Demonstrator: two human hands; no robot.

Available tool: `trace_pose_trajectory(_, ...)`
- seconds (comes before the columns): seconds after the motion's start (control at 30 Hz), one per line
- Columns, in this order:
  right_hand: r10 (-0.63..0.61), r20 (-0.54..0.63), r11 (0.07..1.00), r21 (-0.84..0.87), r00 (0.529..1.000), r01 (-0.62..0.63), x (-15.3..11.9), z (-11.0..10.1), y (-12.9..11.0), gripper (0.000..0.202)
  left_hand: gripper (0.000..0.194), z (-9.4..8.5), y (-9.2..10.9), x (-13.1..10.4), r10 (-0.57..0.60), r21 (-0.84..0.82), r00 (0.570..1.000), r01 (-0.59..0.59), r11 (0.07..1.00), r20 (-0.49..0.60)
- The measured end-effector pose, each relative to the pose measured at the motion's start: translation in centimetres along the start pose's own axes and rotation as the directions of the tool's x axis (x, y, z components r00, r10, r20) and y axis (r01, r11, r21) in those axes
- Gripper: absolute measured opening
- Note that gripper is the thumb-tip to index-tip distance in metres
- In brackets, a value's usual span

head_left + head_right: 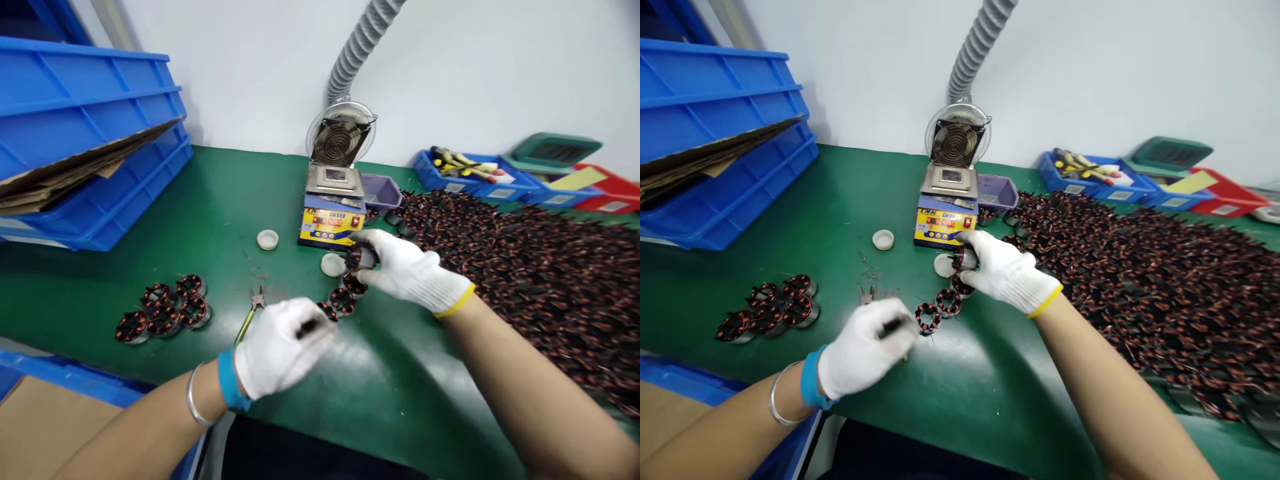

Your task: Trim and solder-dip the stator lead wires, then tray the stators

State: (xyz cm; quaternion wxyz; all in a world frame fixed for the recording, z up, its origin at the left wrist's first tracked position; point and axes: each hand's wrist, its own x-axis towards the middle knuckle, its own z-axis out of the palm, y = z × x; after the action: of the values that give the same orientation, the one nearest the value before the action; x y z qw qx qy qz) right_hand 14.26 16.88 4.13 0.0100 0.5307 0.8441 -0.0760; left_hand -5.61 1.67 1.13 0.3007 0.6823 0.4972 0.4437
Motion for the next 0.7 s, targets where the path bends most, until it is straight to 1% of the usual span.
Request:
trace_pose_trajectory(0.03, 0.020, 0.039, 0.999, -0.031, 0.999, -0.019, 0.8, 0.0, 0.0, 0.066, 0.020, 0.8, -0.3, -0.5, 0.110, 0.089, 0.992, -0.116, 0.989, 0.069)
trace_pose_trajectory(0.07, 0.038, 0.072, 0.998, -0.054, 0.997, -0.035, 1.5, 0.0, -0.1, 0.064, 0.021, 1.5, -0.5, -0.9, 0.199, 0.152, 0.972, -0.217, 0.964, 0.126)
trace_pose_trajectory(0.1, 0.050, 0.097, 0.996, -0.075, 0.994, -0.043, 2.0, -0.1, -0.3, 0.060, 0.023, 2.1, -0.7, -1.3, 0.264, 0.189, 0.950, -0.294, 0.937, 0.167)
trace_pose_trajectory(0.17, 0.045, 0.136, 0.992, -0.121, 0.990, -0.029, 2.8, -0.5, -0.7, 0.053, 0.027, 2.8, -1.0, -1.9, 0.329, 0.213, 0.920, -0.372, 0.903, 0.212)
trace_pose_trajectory(0.23, 0.045, 0.143, 0.988, -0.152, 0.989, -0.023, 3.3, -1.1, -1.1, 0.048, 0.027, 3.1, -1.1, -2.0, 0.350, 0.221, 0.909, -0.398, 0.891, 0.227)
trace_pose_trajectory(0.33, 0.031, 0.141, 0.982, -0.188, 0.990, -0.004, 3.7, -2.1, -1.5, 0.043, 0.028, 3.1, -0.9, -1.8, 0.379, 0.222, 0.901, -0.421, 0.879, 0.209)
trace_pose_trajectory(0.43, -0.045, 0.217, 0.971, -0.222, 0.975, 0.094, 3.8, -2.6, -1.7, 0.032, 0.027, 3.1, -0.6, -1.8, 0.402, 0.188, 0.893, -0.438, 0.879, 0.200)
trace_pose_trajectory(0.5, -0.107, 0.290, 0.962, -0.212, 0.951, 0.173, 3.9, -2.6, -1.8, 0.024, 0.027, 3.2, -0.5, -1.9, 0.402, 0.181, 0.889, -0.442, 0.879, 0.219)
trace_pose_trajectory(0.57, -0.133, 0.333, 0.958, -0.199, 0.933, 0.208, 4.0, -2.3, -1.8, 0.024, 0.028, 3.2, -0.4, -2.0, 0.399, 0.190, 0.884, -0.447, 0.874, 0.244)
trace_pose_trajectory(0.7, -0.098, 0.345, 0.960, -0.214, 0.933, 0.180, 4.1, -1.6, -1.5, 0.029, 0.028, 3.1, -0.2, -2.0, 0.378, 0.209, 0.878, -0.445, 0.871, 0.294)
